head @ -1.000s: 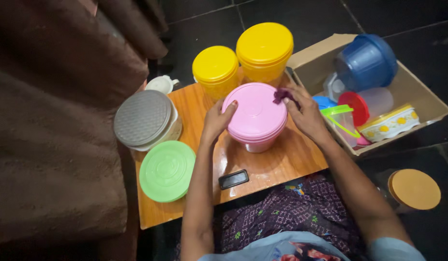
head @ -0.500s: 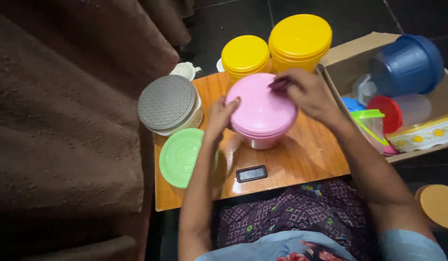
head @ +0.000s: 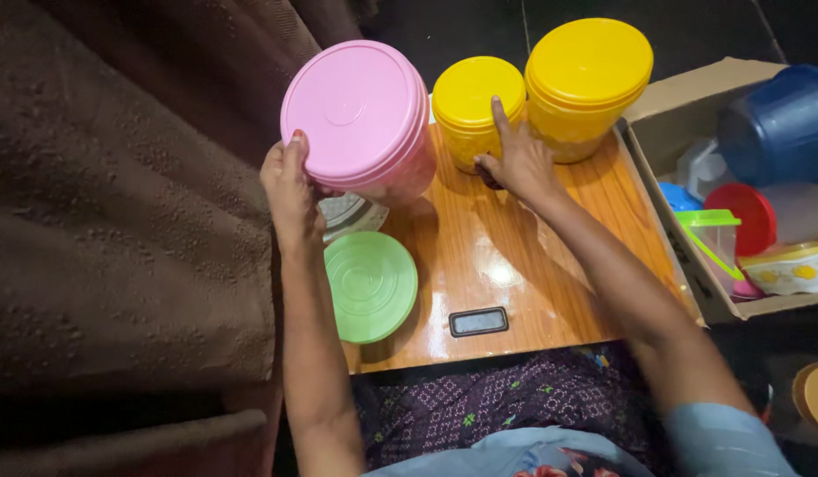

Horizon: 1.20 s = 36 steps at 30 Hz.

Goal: The person opens a yellow container, pours its contents into a plastic bag, and reseals it. They then open a pink container, wipe its lid with a cloth, and reseal it. The person rearranges several containers on a small wooden table.

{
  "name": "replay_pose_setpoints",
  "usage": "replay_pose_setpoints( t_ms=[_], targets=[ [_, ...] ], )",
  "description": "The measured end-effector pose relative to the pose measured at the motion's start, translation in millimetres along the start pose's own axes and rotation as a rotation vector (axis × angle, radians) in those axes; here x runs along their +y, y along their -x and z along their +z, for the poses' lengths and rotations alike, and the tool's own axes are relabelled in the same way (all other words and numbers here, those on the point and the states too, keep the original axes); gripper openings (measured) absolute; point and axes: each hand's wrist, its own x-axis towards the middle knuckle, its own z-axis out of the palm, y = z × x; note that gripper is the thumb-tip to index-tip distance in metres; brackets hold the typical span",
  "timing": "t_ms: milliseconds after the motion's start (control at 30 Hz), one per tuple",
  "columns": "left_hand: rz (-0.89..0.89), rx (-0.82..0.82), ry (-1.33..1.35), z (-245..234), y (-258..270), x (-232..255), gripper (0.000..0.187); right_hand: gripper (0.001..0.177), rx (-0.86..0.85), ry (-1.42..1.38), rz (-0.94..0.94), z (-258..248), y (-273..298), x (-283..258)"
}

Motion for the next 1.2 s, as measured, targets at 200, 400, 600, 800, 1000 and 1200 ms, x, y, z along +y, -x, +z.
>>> replay_pose_setpoints(
  t_ms=[200, 400, 600, 800, 1000, 1200],
  targets=[
    [0.038, -0.011, 0.061, -1, -14, -12, 0.023, 0.083, 0.23, -0.385, 0.084, 44, -15, 7],
    [0.101, 0.103, 0.046, 8, -36, -22, 0.022, 0.074, 0.303, -0.299, -0.119, 35, 8, 14],
    [0.074, 0.14, 0.078, 31, -78, -47, 0.025, 0.073, 0.082, -0.51, -0.143, -6, 76, 19],
    [-0.042, 0.083, -0.073, 79, -106, -130, 0.036, 0.075, 0.139, -0.563, -0.265, -18, 106, 21],
    [-0.208, 0.015, -0.063, 100, -106, -204, 0.041, 0.074, 0.045, -0.638, -0.201, -17, 107, 24],
    [-0.308, -0.08, -0.116, 80, -102, -240, 0.064, 0.074, 0.005, -0.642, -0.155, -12, 106, 27]
  ],
)
